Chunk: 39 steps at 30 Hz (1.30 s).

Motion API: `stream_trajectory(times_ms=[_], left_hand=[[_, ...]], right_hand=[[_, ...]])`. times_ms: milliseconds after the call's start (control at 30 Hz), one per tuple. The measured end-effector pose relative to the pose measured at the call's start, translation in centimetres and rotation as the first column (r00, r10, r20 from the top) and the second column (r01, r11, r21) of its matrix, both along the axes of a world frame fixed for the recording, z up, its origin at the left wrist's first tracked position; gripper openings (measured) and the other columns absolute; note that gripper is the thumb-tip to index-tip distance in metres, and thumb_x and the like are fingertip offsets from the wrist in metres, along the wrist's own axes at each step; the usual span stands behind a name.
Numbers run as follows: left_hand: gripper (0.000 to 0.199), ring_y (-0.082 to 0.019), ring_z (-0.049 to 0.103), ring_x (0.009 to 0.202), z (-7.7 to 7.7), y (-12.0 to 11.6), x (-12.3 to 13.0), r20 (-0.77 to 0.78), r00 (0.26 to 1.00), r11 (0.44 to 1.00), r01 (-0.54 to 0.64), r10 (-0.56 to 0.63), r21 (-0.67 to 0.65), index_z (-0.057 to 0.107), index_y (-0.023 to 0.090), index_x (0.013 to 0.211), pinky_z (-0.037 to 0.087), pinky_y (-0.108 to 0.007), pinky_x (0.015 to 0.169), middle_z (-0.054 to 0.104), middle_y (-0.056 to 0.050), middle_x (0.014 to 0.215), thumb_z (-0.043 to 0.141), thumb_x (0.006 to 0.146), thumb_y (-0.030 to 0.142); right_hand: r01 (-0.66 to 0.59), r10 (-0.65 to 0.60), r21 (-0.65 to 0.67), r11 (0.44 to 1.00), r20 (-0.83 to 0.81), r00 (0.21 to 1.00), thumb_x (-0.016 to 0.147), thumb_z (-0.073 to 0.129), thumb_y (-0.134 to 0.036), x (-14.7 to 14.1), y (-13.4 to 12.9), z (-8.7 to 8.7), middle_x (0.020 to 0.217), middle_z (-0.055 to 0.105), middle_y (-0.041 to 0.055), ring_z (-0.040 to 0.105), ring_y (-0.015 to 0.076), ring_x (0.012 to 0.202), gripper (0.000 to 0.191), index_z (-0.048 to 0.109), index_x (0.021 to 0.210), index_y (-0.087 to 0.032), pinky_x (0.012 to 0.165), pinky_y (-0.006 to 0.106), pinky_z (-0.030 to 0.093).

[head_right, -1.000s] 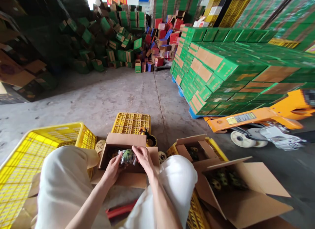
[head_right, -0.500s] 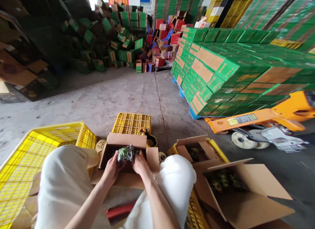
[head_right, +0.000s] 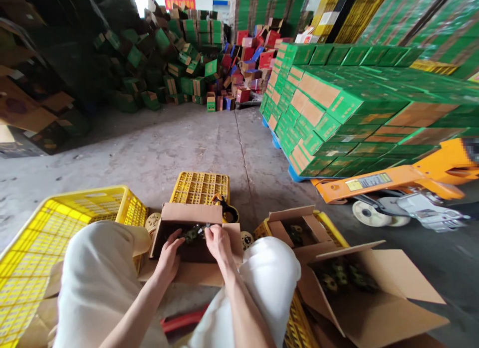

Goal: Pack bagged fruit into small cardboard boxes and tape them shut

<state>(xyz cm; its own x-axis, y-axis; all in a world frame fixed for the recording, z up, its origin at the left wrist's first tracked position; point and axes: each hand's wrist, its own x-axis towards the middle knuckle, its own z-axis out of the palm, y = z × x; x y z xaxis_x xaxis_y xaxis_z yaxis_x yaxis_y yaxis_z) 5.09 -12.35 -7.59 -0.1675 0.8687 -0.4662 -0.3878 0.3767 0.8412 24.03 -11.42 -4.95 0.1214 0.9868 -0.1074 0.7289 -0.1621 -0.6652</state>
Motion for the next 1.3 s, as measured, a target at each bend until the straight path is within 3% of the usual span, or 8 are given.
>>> stream_trajectory(times_ms=[67,167,267,400,567,700,1033,1300], left_hand=[[0.053,-0.033,0.058,0.147,0.3,0.0,0.1,-0.016,0.997,0.997,-0.071,0.071,-0.003,0.080,0.023,0.121,0.040,-0.043,0.125,0.078,-0.011,0.135,0.092,0.071,0.035],[0.051,-0.032,0.049,0.158,1.0,0.0,0.3,0.027,0.995,0.995,-0.095,0.095,-0.002,0.079,0.025,0.126,0.033,-0.045,0.133,0.071,-0.010,0.152,0.092,0.077,0.036],[0.053,-0.033,0.054,0.155,1.5,-0.3,0.5,0.146,0.989,0.999,-0.002,0.007,-0.035,0.078,0.027,0.131,0.045,-0.046,0.125,0.066,-0.011,0.158,0.093,0.083,0.043],[0.072,-0.031,0.074,0.127,1.9,-0.7,0.7,0.264,0.951,0.984,0.176,-0.162,-0.031,0.072,0.025,0.142,0.064,-0.039,0.096,0.073,-0.016,0.147,0.099,0.080,0.049],[0.095,-0.025,0.080,0.108,2.7,-0.9,0.7,0.256,0.960,0.993,0.118,-0.117,0.011,0.063,0.026,0.152,0.064,-0.030,0.085,0.079,-0.014,0.131,0.106,0.069,0.043],[0.095,-0.027,0.078,0.115,3.1,-0.9,0.8,0.235,0.963,0.991,0.119,-0.130,0.060,0.064,0.027,0.151,0.063,-0.032,0.092,0.078,-0.012,0.134,0.107,0.067,0.038],[0.087,-0.026,0.075,0.123,3.0,-0.6,0.8,0.204,0.970,0.986,0.106,-0.132,0.131,0.070,0.025,0.143,0.058,-0.032,0.103,0.077,-0.010,0.139,0.107,0.064,0.034],[0.057,-0.020,0.077,0.096,3.9,-0.7,0.6,0.307,0.933,0.980,0.200,-0.188,-0.006,0.081,0.019,0.109,0.064,-0.030,0.084,0.081,-0.008,0.115,0.105,0.067,0.049]], right_hand=[[0.097,-0.094,-0.005,0.995,-0.312,0.946,0.107,0.057,-0.046,0.6,0.0,0.9,0.102,0.086,0.0155,0.082,0.0316,0.102,0.040,0.082,0.091,-0.019,0.094,0.040,0.063],[0.201,-0.222,-0.116,0.973,-0.718,0.660,0.095,0.070,-0.062,0.8,-0.1,1.7,0.106,0.086,0.0144,0.081,0.0339,0.112,0.042,0.083,0.094,-0.022,0.095,0.044,0.066],[0.216,-0.291,-0.213,0.953,-0.841,0.456,0.082,0.084,-0.065,0.5,-0.1,2.1,0.107,0.086,0.0138,0.081,0.0332,0.110,0.044,0.083,0.092,-0.022,0.098,0.047,0.067],[0.142,-0.241,-0.201,0.969,-0.887,0.394,0.080,0.086,-0.067,-0.1,-0.1,2.3,0.104,0.085,0.0123,0.082,0.0312,0.101,0.044,0.081,0.086,-0.023,0.097,0.048,0.067],[0.152,-0.242,-0.199,0.968,-0.897,0.369,0.080,0.086,-0.067,-0.1,0.0,2.6,0.092,0.080,0.0081,0.080,0.0304,0.095,0.044,0.073,0.083,-0.025,0.090,0.048,0.068],[0.121,-0.242,-0.211,0.970,-0.880,0.409,0.086,0.079,-0.071,0.1,-0.1,3.7,0.107,0.082,0.0094,0.080,0.0311,0.102,0.045,0.070,0.090,-0.027,0.086,0.046,0.068],[0.048,-0.152,-0.167,0.985,-0.696,0.702,0.088,0.076,-0.064,0.0,-0.9,6.3,0.112,0.085,0.0078,0.076,0.0290,0.102,0.045,0.087,0.107,-0.024,0.075,0.033,0.059],[-0.013,-0.076,-0.109,0.994,-0.764,0.641,0.086,0.077,-0.069,-0.3,-0.8,7.0,0.111,0.087,0.0100,0.078,0.0327,0.107,0.053,0.090,0.108,-0.022,0.096,0.043,0.062]])
